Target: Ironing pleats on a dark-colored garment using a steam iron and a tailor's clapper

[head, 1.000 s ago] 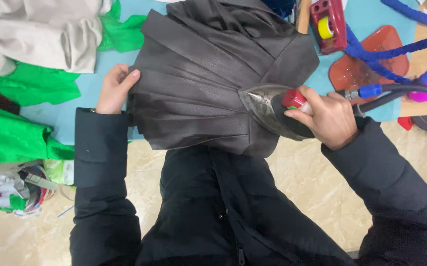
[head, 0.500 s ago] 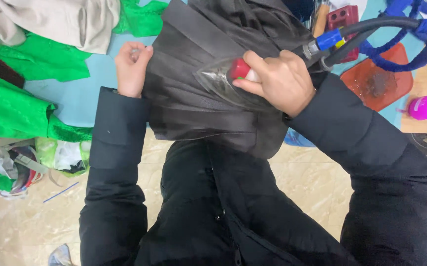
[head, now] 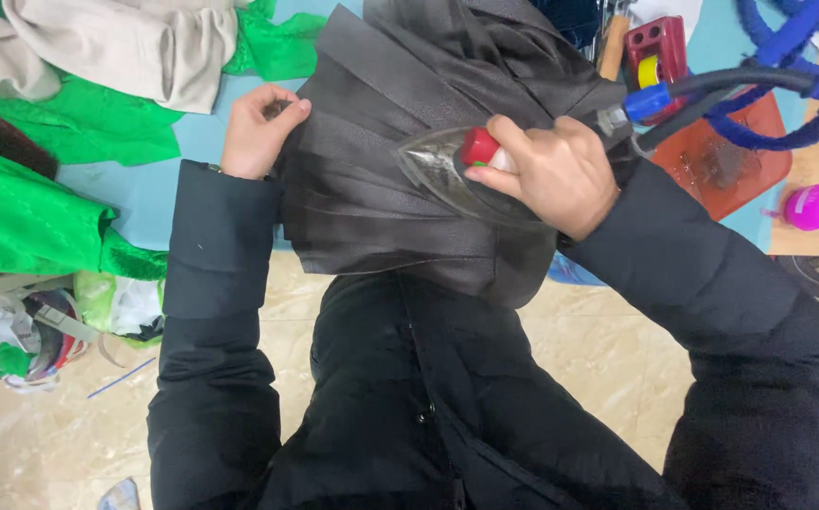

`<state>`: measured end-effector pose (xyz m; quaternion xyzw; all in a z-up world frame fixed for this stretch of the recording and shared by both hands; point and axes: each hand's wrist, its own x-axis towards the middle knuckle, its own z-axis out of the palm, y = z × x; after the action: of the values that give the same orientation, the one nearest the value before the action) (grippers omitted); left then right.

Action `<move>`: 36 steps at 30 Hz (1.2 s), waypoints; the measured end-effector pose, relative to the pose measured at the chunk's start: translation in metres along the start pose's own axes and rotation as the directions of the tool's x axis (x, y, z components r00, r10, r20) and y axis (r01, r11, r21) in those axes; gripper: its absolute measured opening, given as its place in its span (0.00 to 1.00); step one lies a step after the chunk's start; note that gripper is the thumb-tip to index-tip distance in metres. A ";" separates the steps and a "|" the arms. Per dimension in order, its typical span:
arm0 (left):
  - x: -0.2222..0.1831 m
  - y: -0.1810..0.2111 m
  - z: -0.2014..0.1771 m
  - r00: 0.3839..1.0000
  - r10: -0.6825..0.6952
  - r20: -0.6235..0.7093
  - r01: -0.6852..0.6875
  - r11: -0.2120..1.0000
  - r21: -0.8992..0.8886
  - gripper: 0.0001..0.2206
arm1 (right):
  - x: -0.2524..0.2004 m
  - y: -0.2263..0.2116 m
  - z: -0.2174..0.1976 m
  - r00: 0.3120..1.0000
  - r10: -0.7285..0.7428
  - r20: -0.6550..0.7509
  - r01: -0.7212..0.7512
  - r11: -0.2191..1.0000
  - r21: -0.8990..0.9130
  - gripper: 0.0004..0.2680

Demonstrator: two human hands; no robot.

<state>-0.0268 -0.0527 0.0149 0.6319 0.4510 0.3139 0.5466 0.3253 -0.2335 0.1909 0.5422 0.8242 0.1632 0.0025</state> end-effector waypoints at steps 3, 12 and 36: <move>0.006 -0.017 0.001 1.000 -0.010 -0.008 0.010 0.999 0.053 0.07 | 0.012 -0.005 0.005 1.000 0.007 -0.013 -0.007 1.000 -0.007 0.22; 0.004 -0.039 -0.011 0.998 -0.064 0.020 0.061 0.991 0.121 0.09 | -0.026 0.013 0.000 0.992 0.123 0.042 -0.126 0.988 0.085 0.18; -0.071 0.049 0.034 0.943 0.311 -0.116 -0.267 0.920 0.287 0.23 | -0.226 0.098 0.027 0.937 0.281 0.206 -0.323 0.922 0.214 0.20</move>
<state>-0.0135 -0.1316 0.0627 0.7324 0.4330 0.3771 0.3659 0.5106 -0.3932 0.1527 0.6713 0.7409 0.0117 -0.0189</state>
